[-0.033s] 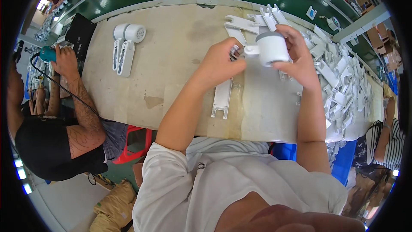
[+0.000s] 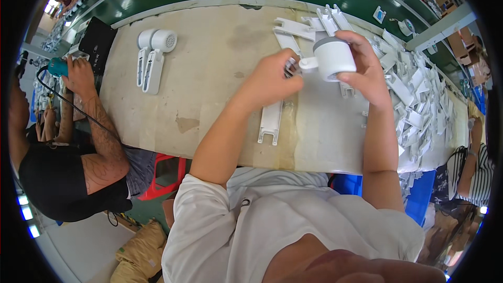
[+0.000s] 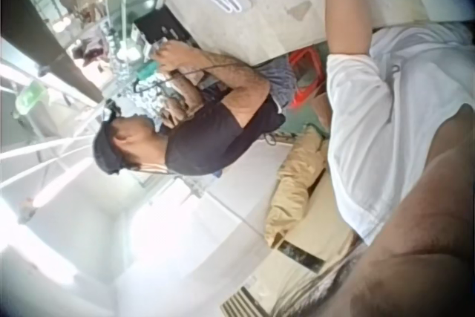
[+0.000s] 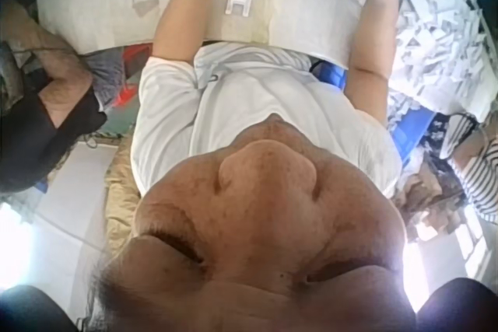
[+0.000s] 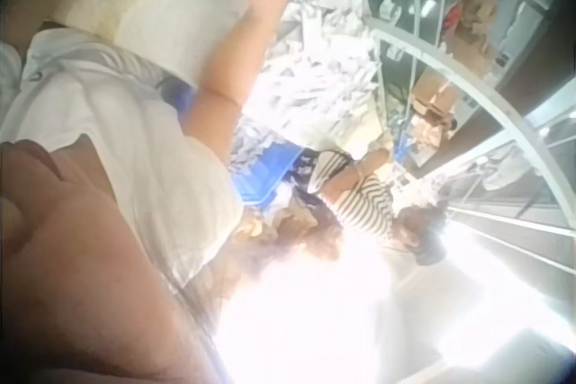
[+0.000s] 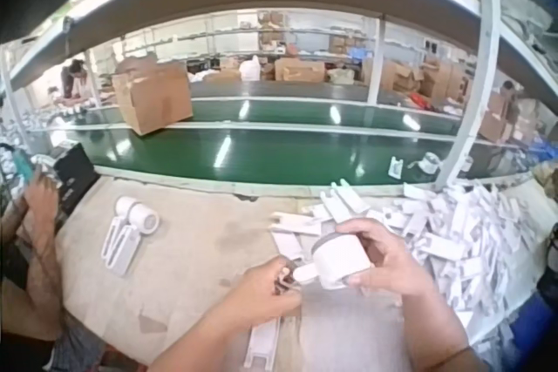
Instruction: The person assembles portable fans by inserting internal battery components and wiring into plastic handle casings, snapping the casing pieces around the fan heads by hand, and setting the assembled fans on the table.
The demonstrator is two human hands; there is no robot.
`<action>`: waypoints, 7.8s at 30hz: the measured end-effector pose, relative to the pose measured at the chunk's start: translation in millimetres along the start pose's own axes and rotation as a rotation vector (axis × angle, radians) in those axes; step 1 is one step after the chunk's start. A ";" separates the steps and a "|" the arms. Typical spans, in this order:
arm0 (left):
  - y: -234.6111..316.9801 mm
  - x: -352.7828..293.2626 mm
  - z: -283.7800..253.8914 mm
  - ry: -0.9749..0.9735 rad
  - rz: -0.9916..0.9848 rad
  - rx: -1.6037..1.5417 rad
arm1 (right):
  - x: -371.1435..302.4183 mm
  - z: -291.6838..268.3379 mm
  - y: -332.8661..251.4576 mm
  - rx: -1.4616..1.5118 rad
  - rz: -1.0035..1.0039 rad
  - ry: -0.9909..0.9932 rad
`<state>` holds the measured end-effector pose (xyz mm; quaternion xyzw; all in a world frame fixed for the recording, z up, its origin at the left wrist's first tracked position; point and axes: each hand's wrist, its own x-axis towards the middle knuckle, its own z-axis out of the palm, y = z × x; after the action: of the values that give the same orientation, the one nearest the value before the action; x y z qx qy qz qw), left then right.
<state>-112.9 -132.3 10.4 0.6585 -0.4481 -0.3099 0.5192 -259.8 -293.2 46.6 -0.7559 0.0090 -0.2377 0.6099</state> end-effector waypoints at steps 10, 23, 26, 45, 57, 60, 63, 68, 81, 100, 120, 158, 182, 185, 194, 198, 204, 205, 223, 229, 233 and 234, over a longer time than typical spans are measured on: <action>19.4 -11.0 24.2 -0.227 0.015 0.219 | 4.1 -26.9 -12.8 -0.221 0.232 -0.325; 7.1 6.0 -16.3 0.014 0.057 -0.877 | 86.4 2.2 79.9 -1.410 -0.349 -0.103; 5.6 3.8 -23.2 0.078 0.034 -0.834 | 107.1 10.5 79.3 -1.469 -0.105 -0.310; -7.9 13.5 -4.6 0.402 0.159 -1.233 | 29.7 77.8 -3.9 -1.023 -0.306 0.194; -2.9 8.4 14.6 0.672 0.225 -0.950 | 30.3 82.5 -0.6 -1.114 -0.411 0.242; 9.5 3.8 5.9 0.618 0.368 -1.113 | 37.2 61.3 5.4 -1.025 -0.412 0.311; 11.9 1.1 -3.9 0.618 0.380 -1.091 | 30.9 50.3 15.6 -0.002 0.375 0.006; 21.1 -1.5 -3.8 0.644 0.446 -1.059 | 27.6 73.5 13.7 0.047 0.192 0.132; 7.3 -6.6 -92.4 0.513 -0.070 0.525 | 74.4 28.9 49.0 -0.592 0.183 -0.292; -50.7 -14.2 -115.5 0.794 0.083 0.830 | 149.6 -253.9 141.9 -1.705 0.219 0.164; -21.5 29.9 8.6 -0.146 -0.213 -0.893 | 27.6 -4.7 -36.4 0.142 0.280 -0.217; 12.9 -5.4 23.4 0.294 0.171 -0.652 | 8.7 51.1 9.9 -0.700 -0.422 0.388; 7.7 -14.7 29.1 0.246 0.288 -0.466 | 2.5 55.1 10.6 -0.648 -0.658 0.252; 6.8 -14.6 29.3 0.262 0.305 -0.439 | 2.5 54.3 10.1 -0.656 -0.663 0.248; 7.2 -14.9 28.2 0.264 0.315 -0.439 | 1.4 53.9 11.0 -0.691 -0.671 0.253; 8.6 -15.7 27.6 0.247 0.319 -0.410 | 1.7 54.1 10.4 -0.678 -0.679 0.255; 7.5 -15.8 27.5 0.249 0.341 -0.378 | 2.5 53.9 10.3 -0.678 -0.666 0.248; 7.6 -15.6 28.2 0.256 0.352 -0.376 | 2.4 53.8 9.6 -0.681 -0.673 0.245; 6.5 -14.6 27.8 0.266 0.356 -0.369 | 2.4 53.5 7.3 -0.696 -0.657 0.242; 7.6 -14.8 29.2 0.288 0.354 -0.366 | 2.5 53.6 6.6 -0.702 -0.663 0.246; 7.6 -14.7 29.5 0.304 0.381 -0.325 | 2.3 54.2 6.5 -0.706 -0.670 0.245; 7.6 -14.7 29.3 0.304 0.381 -0.325 | 2.3 54.5 6.0 -0.706 -0.670 0.245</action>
<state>-146.5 -131.3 9.0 0.5096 -0.4252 -0.1721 0.7280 -235.9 -245.4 34.0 -0.8441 -0.0829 -0.4898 0.2015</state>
